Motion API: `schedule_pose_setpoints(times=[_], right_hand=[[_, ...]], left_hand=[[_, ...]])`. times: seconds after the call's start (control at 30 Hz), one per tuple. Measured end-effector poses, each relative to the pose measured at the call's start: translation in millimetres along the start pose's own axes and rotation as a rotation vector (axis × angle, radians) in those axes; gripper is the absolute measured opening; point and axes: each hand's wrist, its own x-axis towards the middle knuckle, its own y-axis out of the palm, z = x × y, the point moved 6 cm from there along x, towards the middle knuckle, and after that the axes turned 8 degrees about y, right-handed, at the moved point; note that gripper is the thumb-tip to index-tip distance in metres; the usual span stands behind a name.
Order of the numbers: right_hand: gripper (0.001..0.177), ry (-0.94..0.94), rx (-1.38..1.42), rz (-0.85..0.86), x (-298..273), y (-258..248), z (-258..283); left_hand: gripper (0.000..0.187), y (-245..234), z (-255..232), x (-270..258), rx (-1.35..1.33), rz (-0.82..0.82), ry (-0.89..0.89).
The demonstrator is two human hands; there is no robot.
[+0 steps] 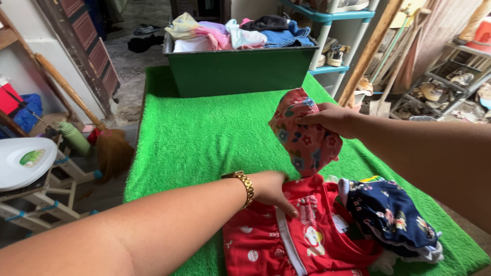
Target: The person folds several small garments one by one on a green towel-covered table. They handle a white short, a red dress, a dark floral short, a pink floral short, a light blue short, and a pink short, folding each neatly and stacking them on the table.
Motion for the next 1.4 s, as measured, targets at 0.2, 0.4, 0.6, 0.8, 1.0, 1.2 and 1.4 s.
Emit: schedule_pose_setpoints(times=[0.2,0.4,0.6,0.8,1.0,1.2,1.4], right_hand=[[0.048,-0.008,0.293,0.064,-8.0,7.8,5.0],[0.054,-0.013,0.513,0.283,-8.8,40.3,24.4],[0.063,0.072,0.375,0.339,-12.1,68.4,37.0],[0.065,0.221,0.305,0.434,-21.2,66.6,19.7],[0.047,0.312,0.407,0.623,-57.8,33.9,-13.8],[0.038,0.341,0.547,0.44,-104.8,-40.7,-57.4],[0.033,0.509,0.627,0.282,-144.2,-106.8,-116.5]], left_hand=[[0.046,5.8,13.1,-9.3,-0.342,0.516,-0.162],[0.026,-32.9,58.6,-99.7,-0.838,0.661,-0.531],[0.049,-44.5,104.5,-183.9,-0.457,0.673,-0.783],[0.088,-96.9,125.6,-114.0,-0.044,-0.017,-0.536],[0.056,-85.4,51.6,17.7,-1.096,-0.31,-0.244],[0.043,-57.6,-33.9,88.9,-1.373,-0.105,-0.011],[0.069,-26.2,-76.0,133.3,-1.36,-0.05,-0.03]])
